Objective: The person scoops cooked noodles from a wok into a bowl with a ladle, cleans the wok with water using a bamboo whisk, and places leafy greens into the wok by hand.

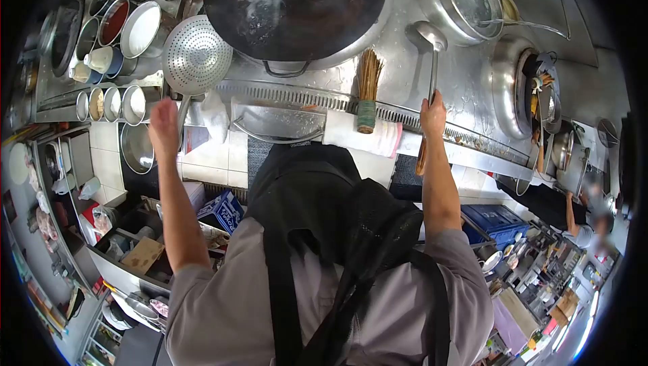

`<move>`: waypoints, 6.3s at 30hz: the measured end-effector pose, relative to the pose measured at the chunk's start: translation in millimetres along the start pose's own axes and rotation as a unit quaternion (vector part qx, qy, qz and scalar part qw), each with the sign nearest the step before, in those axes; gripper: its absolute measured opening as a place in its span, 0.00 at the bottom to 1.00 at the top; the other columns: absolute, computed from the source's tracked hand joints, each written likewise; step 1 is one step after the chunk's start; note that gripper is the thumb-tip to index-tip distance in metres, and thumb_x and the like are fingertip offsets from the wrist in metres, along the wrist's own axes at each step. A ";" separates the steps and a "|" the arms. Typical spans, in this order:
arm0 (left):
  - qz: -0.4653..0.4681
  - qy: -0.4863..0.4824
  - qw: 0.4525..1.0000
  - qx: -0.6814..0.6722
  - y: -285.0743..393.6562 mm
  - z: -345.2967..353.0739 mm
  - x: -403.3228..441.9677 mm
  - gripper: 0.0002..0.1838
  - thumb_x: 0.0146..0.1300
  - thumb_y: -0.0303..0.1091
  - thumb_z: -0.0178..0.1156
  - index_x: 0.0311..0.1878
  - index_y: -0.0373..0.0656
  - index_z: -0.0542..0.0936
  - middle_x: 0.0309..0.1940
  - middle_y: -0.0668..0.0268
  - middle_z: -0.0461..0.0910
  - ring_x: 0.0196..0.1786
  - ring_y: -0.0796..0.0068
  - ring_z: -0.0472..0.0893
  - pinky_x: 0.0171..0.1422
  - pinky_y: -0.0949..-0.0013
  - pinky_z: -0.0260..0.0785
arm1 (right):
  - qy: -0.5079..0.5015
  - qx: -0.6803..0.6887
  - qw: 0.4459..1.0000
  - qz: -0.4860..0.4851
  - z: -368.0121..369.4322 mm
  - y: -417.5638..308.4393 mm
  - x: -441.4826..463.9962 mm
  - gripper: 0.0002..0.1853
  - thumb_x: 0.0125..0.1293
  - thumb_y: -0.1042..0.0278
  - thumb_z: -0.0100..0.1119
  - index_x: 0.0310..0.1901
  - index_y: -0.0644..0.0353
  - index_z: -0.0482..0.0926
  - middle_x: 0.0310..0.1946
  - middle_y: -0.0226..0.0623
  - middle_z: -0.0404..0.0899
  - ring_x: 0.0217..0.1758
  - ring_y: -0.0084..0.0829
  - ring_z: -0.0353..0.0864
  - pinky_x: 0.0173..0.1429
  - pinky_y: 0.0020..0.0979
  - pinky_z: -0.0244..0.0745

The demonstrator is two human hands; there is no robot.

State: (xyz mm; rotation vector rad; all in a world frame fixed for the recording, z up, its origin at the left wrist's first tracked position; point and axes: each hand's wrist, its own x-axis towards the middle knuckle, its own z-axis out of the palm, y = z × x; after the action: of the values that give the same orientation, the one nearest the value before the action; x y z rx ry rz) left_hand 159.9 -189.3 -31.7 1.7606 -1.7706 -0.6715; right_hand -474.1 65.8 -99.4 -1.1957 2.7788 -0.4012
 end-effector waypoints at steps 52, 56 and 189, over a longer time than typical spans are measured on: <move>-0.320 -0.273 0.657 -0.625 130.3 190.4 -6.1 0.16 0.69 0.37 0.66 0.56 0.45 0.74 0.45 0.65 0.81 0.45 0.69 0.84 0.45 0.57 0.80 | -0.166 0.069 0.981 -0.073 -146.0 -314.4 -12.8 0.34 0.63 0.61 0.70 0.69 0.62 0.74 0.51 0.58 0.85 0.56 0.48 0.86 0.59 0.41 0.78; -0.296 -0.177 0.740 -0.578 130.2 232.6 -17.8 0.11 0.58 0.21 0.60 0.44 0.36 0.75 0.37 0.63 0.80 0.37 0.71 0.82 0.38 0.64 0.78 | -0.398 -0.024 0.903 -0.159 -70.8 -393.7 70.9 0.36 0.62 0.50 0.68 0.70 0.56 0.74 0.36 0.49 0.88 0.38 0.39 0.89 0.47 0.38 0.82; -0.307 -0.285 0.655 -0.629 122.0 174.6 -6.3 0.21 0.65 0.25 0.63 0.60 0.39 0.71 0.49 0.63 0.79 0.51 0.70 0.82 0.54 0.65 0.78 | -0.172 -0.302 0.924 -0.162 -53.9 -312.2 139.0 0.31 0.68 0.51 0.62 0.72 0.44 0.68 0.45 0.55 0.86 0.53 0.58 0.85 0.56 0.53 0.81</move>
State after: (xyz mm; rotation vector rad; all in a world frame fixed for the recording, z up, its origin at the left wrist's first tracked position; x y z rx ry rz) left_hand -48.9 -186.1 -74.5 1.0157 -0.3968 -2.2215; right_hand -361.2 -229.5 40.9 -1.6515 2.4508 0.6472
